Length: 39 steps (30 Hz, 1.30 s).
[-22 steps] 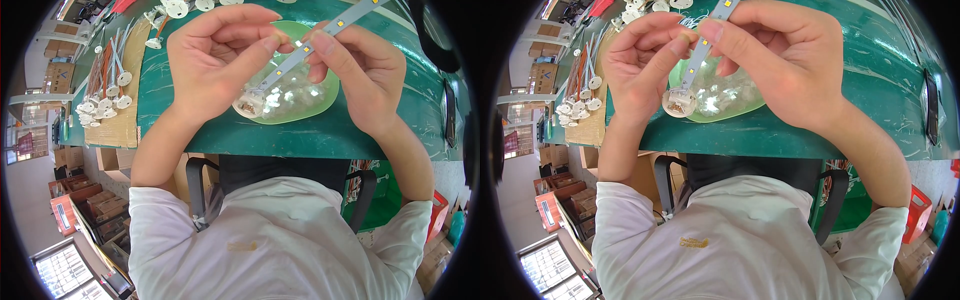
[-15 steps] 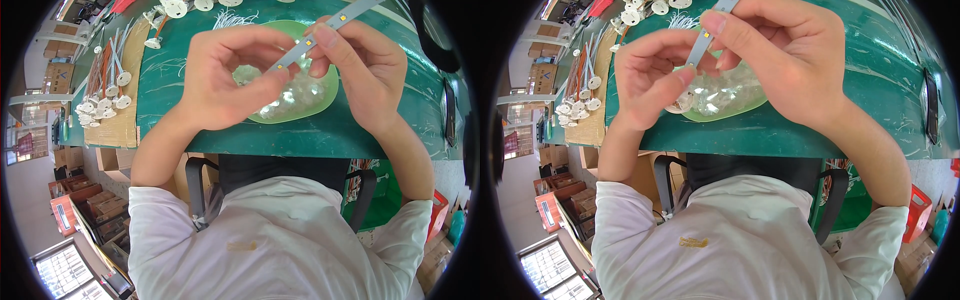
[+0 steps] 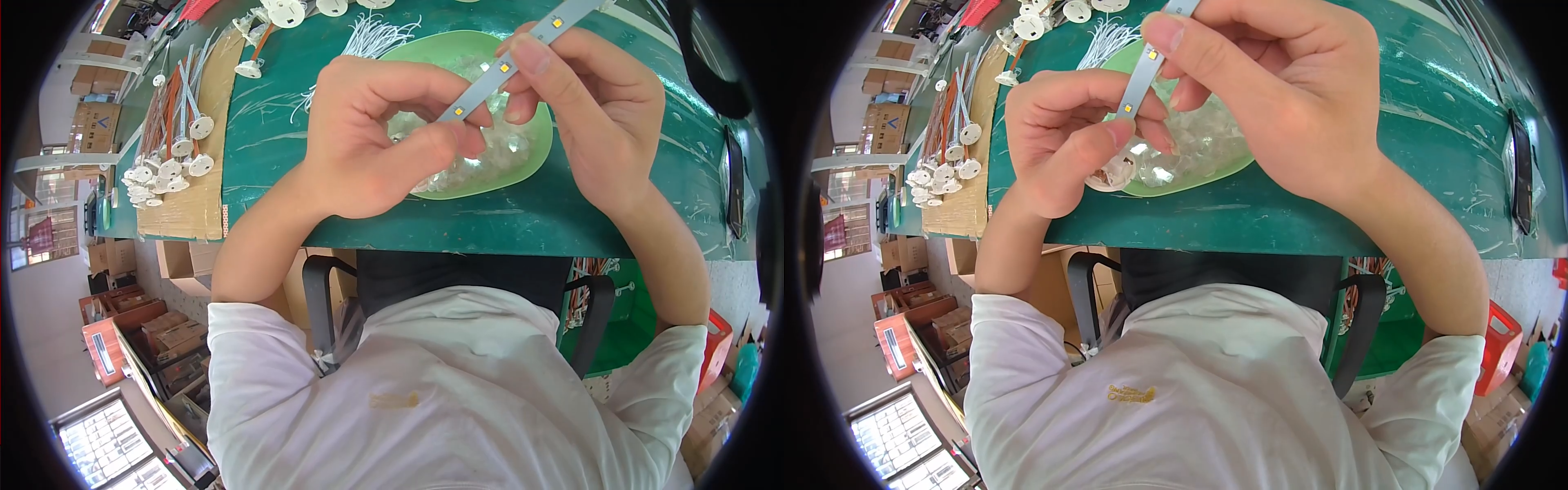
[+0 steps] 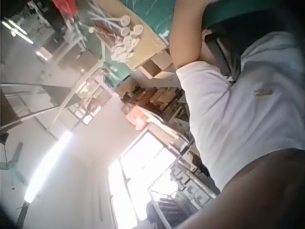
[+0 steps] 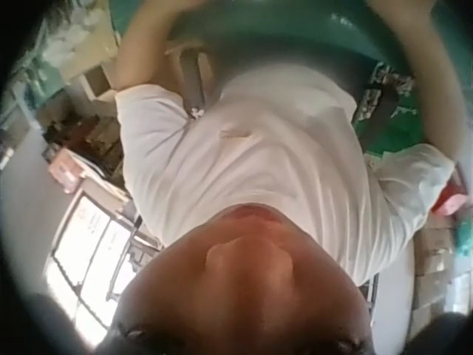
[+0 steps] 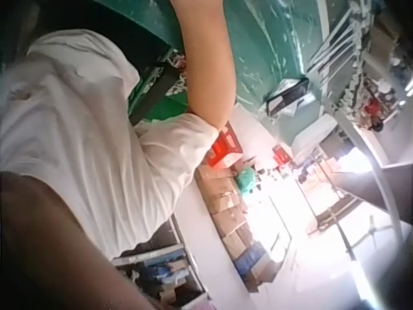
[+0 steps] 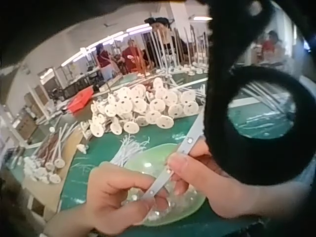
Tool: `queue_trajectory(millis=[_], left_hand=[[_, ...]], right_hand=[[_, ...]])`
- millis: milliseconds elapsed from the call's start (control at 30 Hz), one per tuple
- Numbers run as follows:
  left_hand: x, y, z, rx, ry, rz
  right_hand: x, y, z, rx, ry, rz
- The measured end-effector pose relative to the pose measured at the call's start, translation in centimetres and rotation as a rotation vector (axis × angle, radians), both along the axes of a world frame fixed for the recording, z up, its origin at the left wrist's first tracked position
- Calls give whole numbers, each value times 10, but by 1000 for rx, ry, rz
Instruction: The worker is manually assembling LED light strips into small white plastic circular bases by threading them and securing the components.
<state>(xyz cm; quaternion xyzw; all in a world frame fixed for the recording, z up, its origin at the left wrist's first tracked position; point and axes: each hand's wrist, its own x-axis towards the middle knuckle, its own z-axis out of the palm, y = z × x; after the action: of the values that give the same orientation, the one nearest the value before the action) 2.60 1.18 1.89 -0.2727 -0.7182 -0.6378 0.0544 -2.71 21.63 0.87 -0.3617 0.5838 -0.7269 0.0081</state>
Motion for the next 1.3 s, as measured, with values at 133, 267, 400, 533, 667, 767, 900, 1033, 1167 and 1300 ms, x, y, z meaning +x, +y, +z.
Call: queue_trajectory(millis=[133, 267, 400, 533, 667, 767, 900, 1033, 1167, 1300], left_hand=[[2, 0, 1, -26, -9, 25], [2, -2, 7, -188, 42, -1], [1, -3, 6, -200, 67, -17], [3, 2, 3, -61, -30, 78], [2, 0, 2, -62, -20, 59], [2, 1, 3, -28, -41, 51], [3, 1, 2, 36, -88, 29], [4, 0, 4, 103, -228, 10], [0, 2, 6, 176, -337, 0], [1, 6, 15, 235, -333, -80]], right_hand=[[-1, 0, 1, 9, 4, 6], [0, 0, 1, 0, 6, 4], [-1, 0, 1, -1, 19, 25], [2, 2, 2, 41, 50, 3], [5, 2, 4, 66, 70, -6], [4, 3, 3, 70, 74, 8], [6, 2, 4, 84, 92, 0], [5, 1, 3, 86, 97, 18], [3, 1, 2, 65, 38, 79], [3, -2, 15, -1, -93, -42]])
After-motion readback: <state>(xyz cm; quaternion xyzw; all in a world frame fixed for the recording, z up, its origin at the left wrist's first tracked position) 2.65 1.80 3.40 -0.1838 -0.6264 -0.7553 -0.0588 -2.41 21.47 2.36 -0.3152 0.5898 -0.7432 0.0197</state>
